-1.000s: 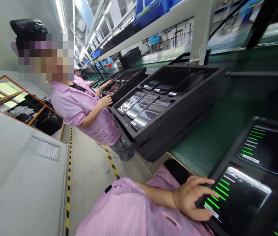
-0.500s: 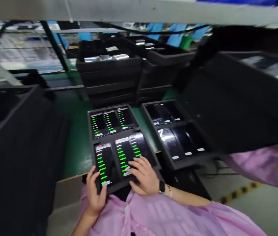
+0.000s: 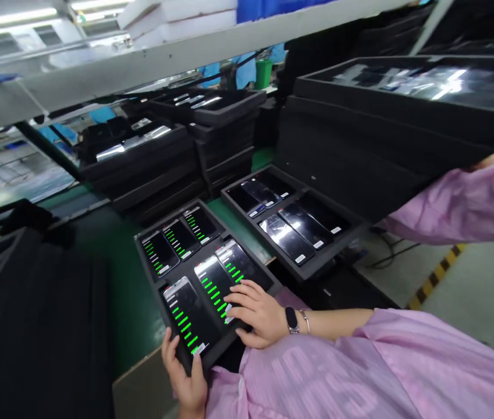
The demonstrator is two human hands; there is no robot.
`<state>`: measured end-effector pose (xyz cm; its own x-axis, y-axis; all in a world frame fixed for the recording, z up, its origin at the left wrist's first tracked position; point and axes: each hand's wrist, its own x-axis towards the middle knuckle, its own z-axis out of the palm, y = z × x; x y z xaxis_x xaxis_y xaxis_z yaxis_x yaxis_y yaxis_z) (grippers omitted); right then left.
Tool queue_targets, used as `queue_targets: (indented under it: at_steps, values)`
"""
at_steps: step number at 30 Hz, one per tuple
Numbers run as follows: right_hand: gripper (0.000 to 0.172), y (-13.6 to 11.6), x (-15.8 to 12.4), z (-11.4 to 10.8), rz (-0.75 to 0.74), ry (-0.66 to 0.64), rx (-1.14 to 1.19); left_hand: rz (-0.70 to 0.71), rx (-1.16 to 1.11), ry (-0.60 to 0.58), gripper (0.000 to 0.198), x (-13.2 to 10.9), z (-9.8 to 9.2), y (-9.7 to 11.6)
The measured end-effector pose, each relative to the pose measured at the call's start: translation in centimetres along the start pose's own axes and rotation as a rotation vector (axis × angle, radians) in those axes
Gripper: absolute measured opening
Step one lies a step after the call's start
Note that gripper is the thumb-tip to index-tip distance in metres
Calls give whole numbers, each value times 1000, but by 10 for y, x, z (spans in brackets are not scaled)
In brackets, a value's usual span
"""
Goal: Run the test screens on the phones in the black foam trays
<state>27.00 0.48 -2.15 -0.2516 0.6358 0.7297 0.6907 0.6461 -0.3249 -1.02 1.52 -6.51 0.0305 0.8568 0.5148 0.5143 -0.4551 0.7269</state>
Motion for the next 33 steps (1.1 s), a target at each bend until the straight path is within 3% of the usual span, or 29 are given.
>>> queue_targets:
  at_steps: [5, 9, 13, 16, 18, 23, 28, 33]
  values:
    - [41, 6, -4, 4, 3, -21, -24, 40, 12, 6, 46, 8, 2, -7]
    - [41, 6, -3, 1, 35, -71, -71, 45, 0, 6, 59, 11, 2, -5]
    - [36, 5, 5, -10, 21, -66, -147, -23, 23, 2, 68, 16, 3, 6]
    - [38, 0, 3, -24, 43, -119, -124, 29, 65, -10, 73, 14, 3, 21]
    - [37, -8, -2, -35, 89, -172, -87, 116, 43, -51, 74, 9, 2, 30]
    - [34, -17, -11, -58, 197, -279, 10, 2, 139, -165, 73, -7, -9, 41]
    - [38, -15, -26, -52, 160, -258, 38, -46, 196, -287, 64, -8, -18, 58]
    - [37, -24, -25, -45, 106, -253, 20, -96, 217, -361, 68, -4, -14, 66]
